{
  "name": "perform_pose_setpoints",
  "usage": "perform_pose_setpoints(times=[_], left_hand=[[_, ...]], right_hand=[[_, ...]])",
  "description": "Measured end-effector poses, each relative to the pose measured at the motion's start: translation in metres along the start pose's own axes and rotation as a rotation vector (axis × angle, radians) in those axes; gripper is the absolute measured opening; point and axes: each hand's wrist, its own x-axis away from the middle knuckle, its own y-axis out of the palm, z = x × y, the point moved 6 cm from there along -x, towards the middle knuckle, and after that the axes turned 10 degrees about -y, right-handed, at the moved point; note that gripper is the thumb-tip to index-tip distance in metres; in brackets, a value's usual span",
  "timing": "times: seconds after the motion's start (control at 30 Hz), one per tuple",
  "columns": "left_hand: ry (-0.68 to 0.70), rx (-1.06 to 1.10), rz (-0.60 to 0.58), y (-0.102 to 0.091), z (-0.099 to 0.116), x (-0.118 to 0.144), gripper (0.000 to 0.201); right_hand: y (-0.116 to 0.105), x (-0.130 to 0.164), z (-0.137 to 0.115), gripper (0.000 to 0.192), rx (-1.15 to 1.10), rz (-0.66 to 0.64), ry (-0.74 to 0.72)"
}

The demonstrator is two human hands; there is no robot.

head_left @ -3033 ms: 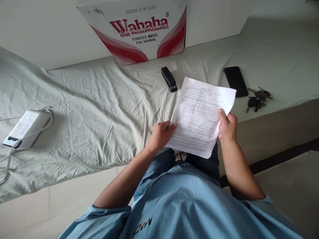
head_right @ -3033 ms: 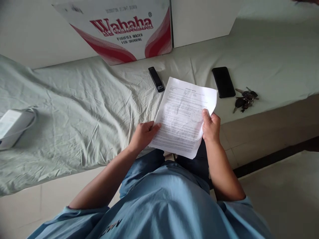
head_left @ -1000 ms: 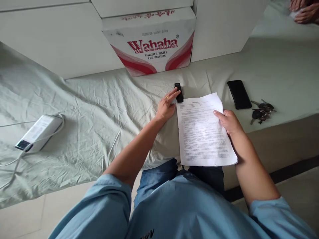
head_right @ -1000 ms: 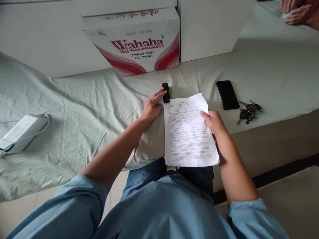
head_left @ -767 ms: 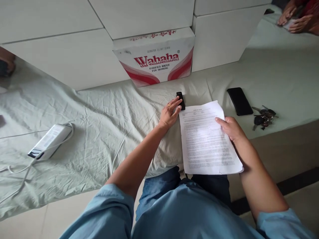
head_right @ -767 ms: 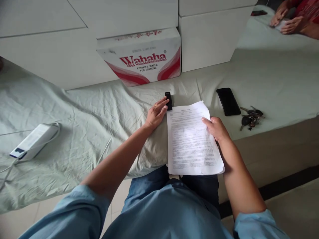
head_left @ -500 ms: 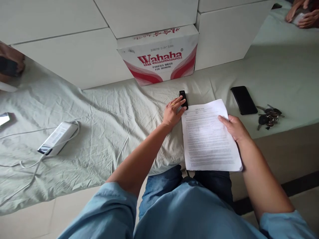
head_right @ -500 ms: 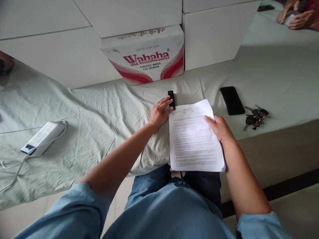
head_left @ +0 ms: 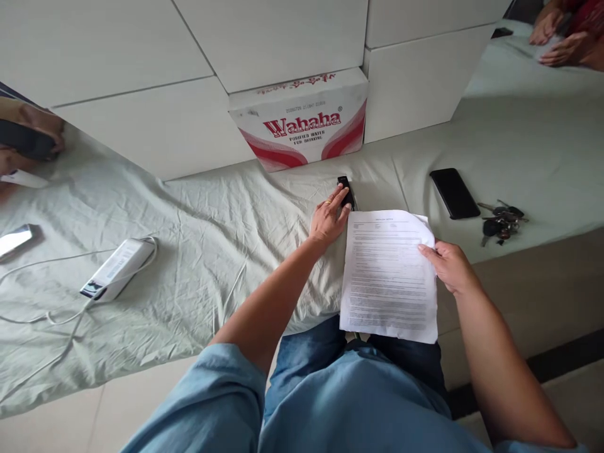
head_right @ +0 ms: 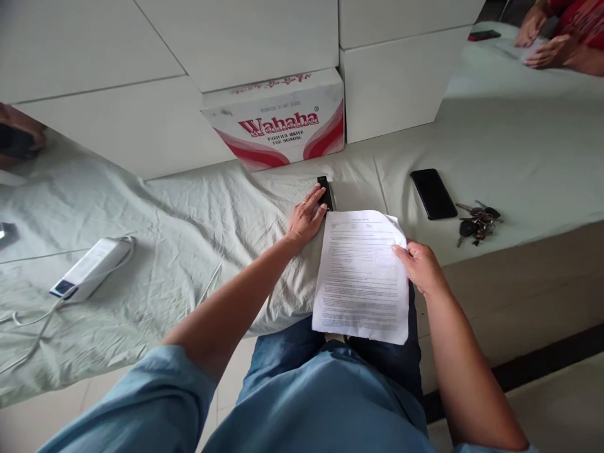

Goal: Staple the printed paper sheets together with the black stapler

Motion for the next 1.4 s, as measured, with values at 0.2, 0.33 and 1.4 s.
perform_pose_setpoints(times=[0.2, 0.33, 1.4], left_hand=[[-0.165, 0.221, 0.174, -0.031, -0.009, 0.019, 0.074], [-0.398, 0.548, -0.076, -0.031, -0.001, 0.051, 0.080], [-0.736, 1.154, -0.010, -0.007, -0.019, 0.076, 0.053]], right_hand=[[-0.007, 0.018, -0.015, 0.044, -0.114, -0.067, 0.007], [-0.003, 0.005, -0.022, 0.045, -0.156, -0.010, -0.013], [0.021, -0.045, -0.016, 0.046, -0.198, 0.274, -0.264]])
